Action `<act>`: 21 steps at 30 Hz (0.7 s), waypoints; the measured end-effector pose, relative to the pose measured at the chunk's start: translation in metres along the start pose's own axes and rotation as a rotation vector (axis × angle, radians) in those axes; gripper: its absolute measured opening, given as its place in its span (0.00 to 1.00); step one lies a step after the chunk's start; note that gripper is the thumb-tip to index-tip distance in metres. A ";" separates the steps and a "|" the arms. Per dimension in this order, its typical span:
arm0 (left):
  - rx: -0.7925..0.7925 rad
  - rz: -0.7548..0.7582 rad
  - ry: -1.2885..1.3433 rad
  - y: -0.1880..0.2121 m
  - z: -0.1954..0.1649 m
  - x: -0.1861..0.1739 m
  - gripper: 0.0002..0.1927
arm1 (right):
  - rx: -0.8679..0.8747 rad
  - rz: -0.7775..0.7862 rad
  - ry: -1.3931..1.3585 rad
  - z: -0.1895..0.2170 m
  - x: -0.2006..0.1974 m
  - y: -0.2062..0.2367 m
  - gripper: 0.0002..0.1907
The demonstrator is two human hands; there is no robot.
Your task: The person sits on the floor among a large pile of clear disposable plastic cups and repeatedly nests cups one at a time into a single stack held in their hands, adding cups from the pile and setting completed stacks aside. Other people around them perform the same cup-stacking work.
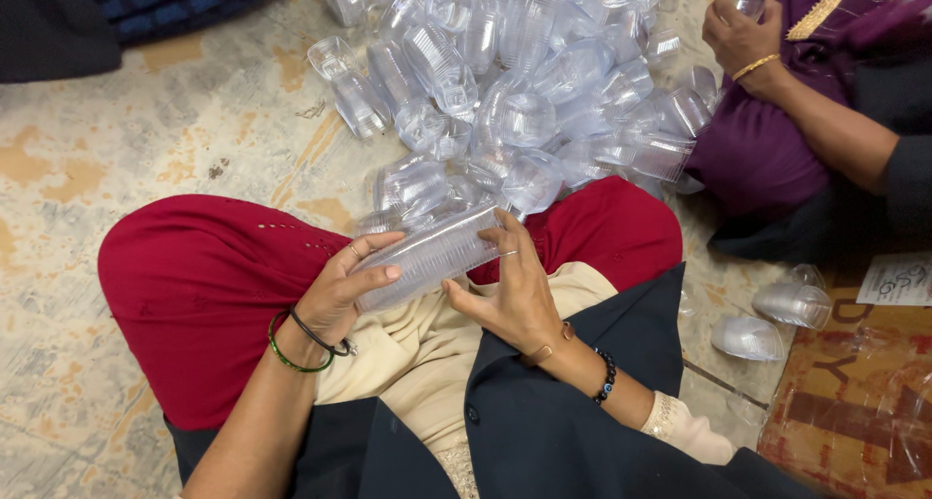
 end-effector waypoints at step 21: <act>-0.005 0.013 -0.025 -0.005 0.002 0.003 0.34 | -0.014 0.017 0.069 -0.010 0.014 0.002 0.42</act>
Point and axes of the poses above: each hand's wrist, its own y-axis away from the middle knuckle, its own x-axis out of the palm, z = x × y, the point moved 10 cm from there along -y, towards the middle knuckle, and after that the axes turned 11 degrees about x, right-handed, at the moved point
